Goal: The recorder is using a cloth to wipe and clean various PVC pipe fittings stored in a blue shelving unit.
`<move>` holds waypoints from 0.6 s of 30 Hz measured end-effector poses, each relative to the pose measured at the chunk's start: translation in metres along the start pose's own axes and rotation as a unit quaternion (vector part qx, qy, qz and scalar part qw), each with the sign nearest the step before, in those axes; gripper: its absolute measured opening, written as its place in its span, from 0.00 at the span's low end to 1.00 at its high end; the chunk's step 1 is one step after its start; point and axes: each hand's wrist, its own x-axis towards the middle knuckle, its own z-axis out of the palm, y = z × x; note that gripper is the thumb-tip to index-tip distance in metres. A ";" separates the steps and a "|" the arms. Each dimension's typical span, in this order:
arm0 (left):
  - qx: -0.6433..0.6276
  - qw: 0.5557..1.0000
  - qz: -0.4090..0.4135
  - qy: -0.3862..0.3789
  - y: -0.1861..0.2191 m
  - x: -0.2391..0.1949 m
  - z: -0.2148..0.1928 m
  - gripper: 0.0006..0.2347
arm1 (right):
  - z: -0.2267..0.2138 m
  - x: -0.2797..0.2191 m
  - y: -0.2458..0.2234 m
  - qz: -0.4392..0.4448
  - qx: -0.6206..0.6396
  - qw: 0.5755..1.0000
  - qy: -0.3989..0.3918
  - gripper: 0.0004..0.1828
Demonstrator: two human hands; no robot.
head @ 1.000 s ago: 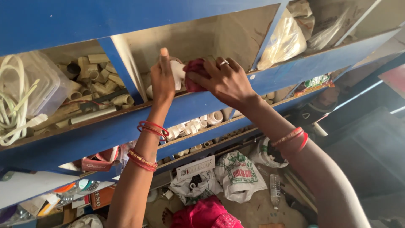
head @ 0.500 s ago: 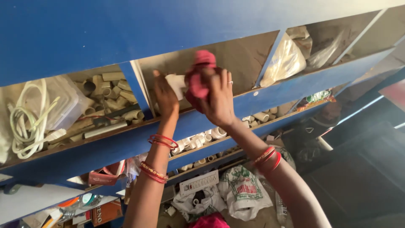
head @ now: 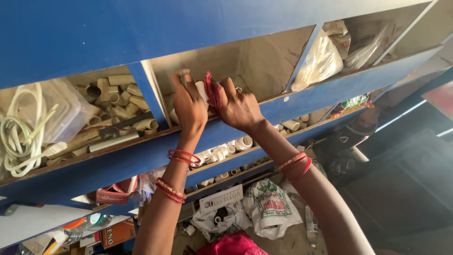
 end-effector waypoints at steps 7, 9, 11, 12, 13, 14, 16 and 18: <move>0.028 0.999 0.032 0.008 0.014 -0.015 -0.006 0.14 | -0.004 -0.011 -0.008 0.142 0.088 0.984 -0.053 0.29; 0.001 0.993 0.119 0.014 0.009 -0.020 -0.007 0.15 | 0.016 -0.026 0.000 0.249 0.434 0.862 -0.075 0.29; -0.037 0.983 0.173 0.036 -0.003 -0.019 -0.004 0.14 | -0.007 -0.034 -0.006 0.310 0.599 0.736 -0.063 0.30; -0.080 0.968 0.230 0.054 -0.009 -0.019 -0.004 0.13 | -0.018 -0.039 -0.011 0.355 0.735 0.576 -0.046 0.32; -0.081 0.968 0.233 0.055 -0.013 -0.010 -0.004 0.13 | -0.017 -0.042 -0.016 0.352 0.735 0.577 -0.045 0.32; -0.200 0.971 0.108 0.076 -0.017 -0.001 -0.005 0.19 | -0.016 -0.044 -0.021 0.352 0.725 0.592 -0.010 0.32; -0.316 0.944 -0.017 0.091 -0.014 0.011 -0.014 0.24 | -0.017 -0.045 -0.034 0.346 0.715 0.606 0.020 0.32; -0.459 0.841 -0.267 -0.105 -0.003 0.012 -0.030 0.16 | -0.021 -0.048 -0.052 0.228 0.541 0.804 0.098 0.30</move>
